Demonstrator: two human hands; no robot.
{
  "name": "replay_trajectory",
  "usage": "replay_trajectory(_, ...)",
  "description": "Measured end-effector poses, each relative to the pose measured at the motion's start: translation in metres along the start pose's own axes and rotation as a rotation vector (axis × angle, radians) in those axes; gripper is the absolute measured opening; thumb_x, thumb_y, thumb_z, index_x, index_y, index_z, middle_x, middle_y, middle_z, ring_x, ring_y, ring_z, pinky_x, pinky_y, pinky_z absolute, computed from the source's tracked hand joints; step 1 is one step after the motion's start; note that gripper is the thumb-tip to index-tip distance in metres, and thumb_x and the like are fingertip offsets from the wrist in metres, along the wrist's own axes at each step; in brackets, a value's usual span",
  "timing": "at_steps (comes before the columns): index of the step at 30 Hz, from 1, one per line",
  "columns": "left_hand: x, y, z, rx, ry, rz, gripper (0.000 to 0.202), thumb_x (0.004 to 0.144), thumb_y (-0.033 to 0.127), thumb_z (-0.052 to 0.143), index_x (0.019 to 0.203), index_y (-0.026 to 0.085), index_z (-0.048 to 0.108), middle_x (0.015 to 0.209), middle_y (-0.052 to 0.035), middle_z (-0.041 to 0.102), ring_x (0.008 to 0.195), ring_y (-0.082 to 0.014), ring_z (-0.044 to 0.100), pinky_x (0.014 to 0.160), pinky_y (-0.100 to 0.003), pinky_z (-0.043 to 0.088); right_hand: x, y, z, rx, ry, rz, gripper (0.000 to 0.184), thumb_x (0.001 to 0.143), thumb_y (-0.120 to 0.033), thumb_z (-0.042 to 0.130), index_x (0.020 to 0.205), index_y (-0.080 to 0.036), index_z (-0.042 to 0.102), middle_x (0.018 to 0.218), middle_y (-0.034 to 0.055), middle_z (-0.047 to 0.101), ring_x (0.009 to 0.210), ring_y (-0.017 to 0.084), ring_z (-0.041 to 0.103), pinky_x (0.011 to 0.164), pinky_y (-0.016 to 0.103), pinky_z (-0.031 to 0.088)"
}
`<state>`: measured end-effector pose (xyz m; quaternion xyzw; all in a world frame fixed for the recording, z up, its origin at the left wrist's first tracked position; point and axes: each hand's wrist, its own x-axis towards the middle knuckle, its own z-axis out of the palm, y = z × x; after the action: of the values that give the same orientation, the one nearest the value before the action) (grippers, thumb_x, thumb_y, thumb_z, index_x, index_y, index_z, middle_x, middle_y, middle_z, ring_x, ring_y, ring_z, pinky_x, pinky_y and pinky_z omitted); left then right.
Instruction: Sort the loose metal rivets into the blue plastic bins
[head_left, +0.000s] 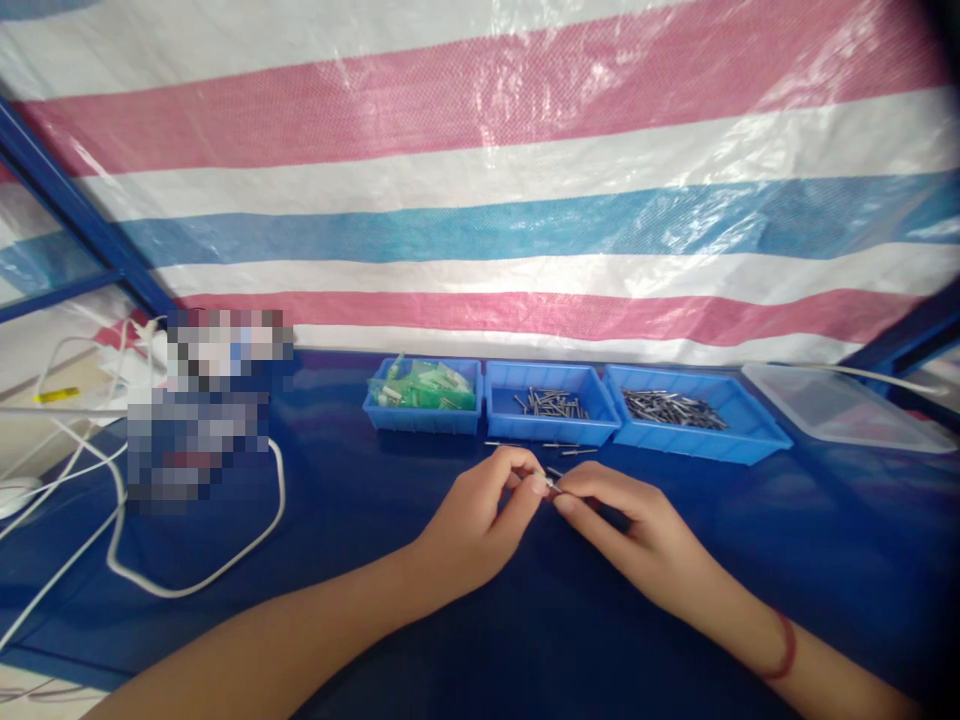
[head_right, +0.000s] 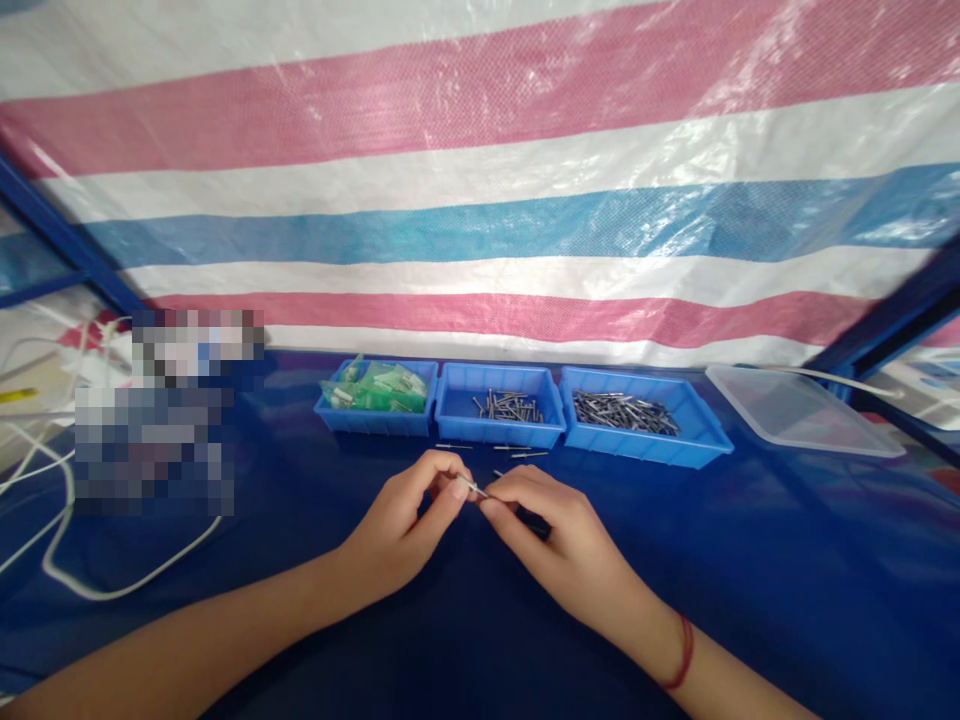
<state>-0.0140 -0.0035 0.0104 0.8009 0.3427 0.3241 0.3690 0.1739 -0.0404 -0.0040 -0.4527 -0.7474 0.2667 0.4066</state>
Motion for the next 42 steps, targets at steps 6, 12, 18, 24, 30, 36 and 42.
replay_trajectory(6, -0.001, 0.001, 0.002, 0.206, -0.099, 0.008, 0.018, 0.098, 0.027, 0.036, 0.095, 0.020, 0.053, 0.088, -0.0003, 0.062, 0.081, -0.0142, 0.057, 0.074, -0.027, 0.040, -0.001, 0.001, -0.002, 0.005, 0.165, 0.042, 0.013, 0.090, -0.027, 0.054, 0.083, -0.022, 0.062, 0.080, 0.0024, 0.063, 0.075, 0.017, 0.060, 0.067, 0.029, 0.048)
replay_trajectory(12, 0.000, -0.002, 0.005, 0.299, -0.170, 0.111, 0.024, 0.099, 0.026, 0.035, 0.095, 0.021, 0.057, 0.098, 0.0004, 0.064, 0.094, -0.0142, 0.056, 0.081, -0.029, 0.037, -0.002, 0.000, -0.002, -0.051, 0.195, 0.002, 0.007, 0.088, -0.023, 0.055, 0.083, -0.022, 0.060, 0.078, 0.0021, 0.061, 0.070, 0.016, 0.057, 0.064, 0.029, 0.046)
replay_trajectory(18, 0.001, -0.007, 0.007, 0.301, -0.151, 0.109, 0.018, 0.098, 0.028, 0.041, 0.095, 0.020, 0.057, 0.096, -0.0003, 0.065, 0.092, -0.0148, 0.058, 0.080, -0.029, 0.037, -0.002, 0.000, 0.000, -0.031, 0.221, -0.017, 0.004, 0.087, -0.024, 0.057, 0.084, -0.022, 0.059, 0.078, 0.0026, 0.060, 0.068, 0.016, 0.057, 0.061, 0.029, 0.048)
replay_trajectory(24, 0.001, -0.006, 0.006, 0.298, -0.129, 0.072, 0.016, 0.096, 0.031, 0.045, 0.094, 0.020, 0.056, 0.091, 0.0010, 0.065, 0.089, -0.0143, 0.059, 0.081, -0.029, 0.038, -0.002, -0.003, -0.002, -0.045, 0.215, -0.044, 0.005, 0.087, -0.021, 0.055, 0.085, -0.023, 0.060, 0.079, 0.0029, 0.060, 0.067, 0.015, 0.056, 0.060, 0.029, 0.047)
replay_trajectory(30, 0.002, -0.006, 0.002, 0.230, -0.026, 0.078, 0.019, 0.096, 0.032, 0.043, 0.094, 0.019, 0.057, 0.091, -0.0011, 0.065, 0.084, -0.0143, 0.059, 0.082, -0.028, 0.041, 0.000, 0.001, -0.002, -0.122, 0.159, -0.042, 0.007, 0.087, -0.020, 0.054, 0.085, -0.022, 0.060, 0.076, 0.0020, 0.060, 0.065, 0.015, 0.056, 0.060, 0.028, 0.047)
replay_trajectory(36, 0.003, -0.007, -0.002, 0.353, -0.043, 0.168, 0.024, 0.095, 0.036, 0.045, 0.109, 0.018, 0.053, 0.098, -0.0036, 0.065, 0.092, -0.0171, 0.058, 0.085, -0.032, 0.040, 0.004, 0.007, -0.014, -0.216, 0.084, -0.096, 0.010, 0.090, -0.021, 0.050, 0.087, -0.023, 0.059, 0.085, 0.0041, 0.063, 0.079, 0.018, 0.060, 0.070, 0.030, 0.049)
replay_trajectory(42, 0.010, -0.004, -0.034, 0.741, -0.351, 0.340, 0.058, 0.084, 0.061, 0.050, 0.126, 0.021, 0.053, 0.113, -0.0090, 0.060, 0.100, -0.0245, 0.055, 0.085, -0.035, 0.041, 0.009, 0.046, -0.079, -0.756, 0.368, -0.051, 0.012, 0.087, -0.031, 0.052, 0.086, -0.022, 0.060, 0.083, 0.0076, 0.066, 0.079, 0.027, 0.060, 0.075, 0.042, 0.047)
